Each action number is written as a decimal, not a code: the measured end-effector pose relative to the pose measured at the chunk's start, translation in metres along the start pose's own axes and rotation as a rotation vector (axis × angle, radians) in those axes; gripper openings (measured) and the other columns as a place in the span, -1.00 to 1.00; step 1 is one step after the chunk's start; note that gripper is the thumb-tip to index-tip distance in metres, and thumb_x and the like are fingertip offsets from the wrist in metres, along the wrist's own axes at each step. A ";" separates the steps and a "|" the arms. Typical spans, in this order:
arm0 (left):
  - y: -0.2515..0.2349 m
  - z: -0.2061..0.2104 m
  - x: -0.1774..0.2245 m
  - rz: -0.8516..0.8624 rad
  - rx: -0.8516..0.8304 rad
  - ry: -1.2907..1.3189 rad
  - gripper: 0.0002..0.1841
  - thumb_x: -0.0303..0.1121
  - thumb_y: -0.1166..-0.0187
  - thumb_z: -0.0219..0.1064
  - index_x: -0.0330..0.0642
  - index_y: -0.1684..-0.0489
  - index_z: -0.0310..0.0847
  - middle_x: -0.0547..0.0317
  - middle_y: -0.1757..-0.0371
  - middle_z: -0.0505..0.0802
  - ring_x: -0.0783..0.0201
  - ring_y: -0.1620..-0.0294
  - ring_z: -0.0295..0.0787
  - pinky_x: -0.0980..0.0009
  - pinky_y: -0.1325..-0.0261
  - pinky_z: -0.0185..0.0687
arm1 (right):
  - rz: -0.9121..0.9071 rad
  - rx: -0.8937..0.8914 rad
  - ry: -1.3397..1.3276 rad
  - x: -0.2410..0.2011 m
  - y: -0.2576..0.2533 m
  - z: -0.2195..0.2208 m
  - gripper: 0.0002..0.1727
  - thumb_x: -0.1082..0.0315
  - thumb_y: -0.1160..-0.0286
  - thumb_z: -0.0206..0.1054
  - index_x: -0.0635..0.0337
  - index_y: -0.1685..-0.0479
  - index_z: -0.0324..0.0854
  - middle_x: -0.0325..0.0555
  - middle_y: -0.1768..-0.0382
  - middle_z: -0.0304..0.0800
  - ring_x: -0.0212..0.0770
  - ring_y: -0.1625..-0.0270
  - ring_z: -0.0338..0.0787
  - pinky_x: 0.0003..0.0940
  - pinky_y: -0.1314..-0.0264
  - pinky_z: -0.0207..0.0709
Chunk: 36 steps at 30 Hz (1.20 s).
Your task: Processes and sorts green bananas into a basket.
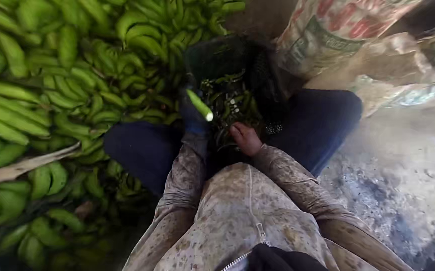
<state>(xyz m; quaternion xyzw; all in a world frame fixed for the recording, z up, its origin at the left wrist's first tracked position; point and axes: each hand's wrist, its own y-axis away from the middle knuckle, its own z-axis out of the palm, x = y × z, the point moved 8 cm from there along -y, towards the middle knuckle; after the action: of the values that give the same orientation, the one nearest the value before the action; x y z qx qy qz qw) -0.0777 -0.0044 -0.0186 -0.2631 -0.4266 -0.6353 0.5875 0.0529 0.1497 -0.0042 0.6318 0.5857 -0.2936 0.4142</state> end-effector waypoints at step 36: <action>0.050 0.049 -0.068 -0.311 -0.690 -0.992 -0.05 -0.19 -0.43 0.57 -0.03 -0.85 0.04 -0.12 -0.42 0.70 0.14 -0.18 0.80 0.09 -0.24 0.77 | 0.350 0.050 -0.004 0.051 -0.056 -0.121 -0.37 -0.18 -0.59 0.36 0.19 -0.35 0.65 0.12 -0.04 0.83 -0.02 0.01 0.83 0.09 -0.17 0.69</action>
<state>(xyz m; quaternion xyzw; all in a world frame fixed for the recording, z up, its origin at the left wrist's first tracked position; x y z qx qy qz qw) -0.0259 0.0762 -0.0397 -0.6366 -0.4522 -0.6165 0.1012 -0.0091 0.2789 0.0007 0.7337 0.4585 -0.2328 0.4441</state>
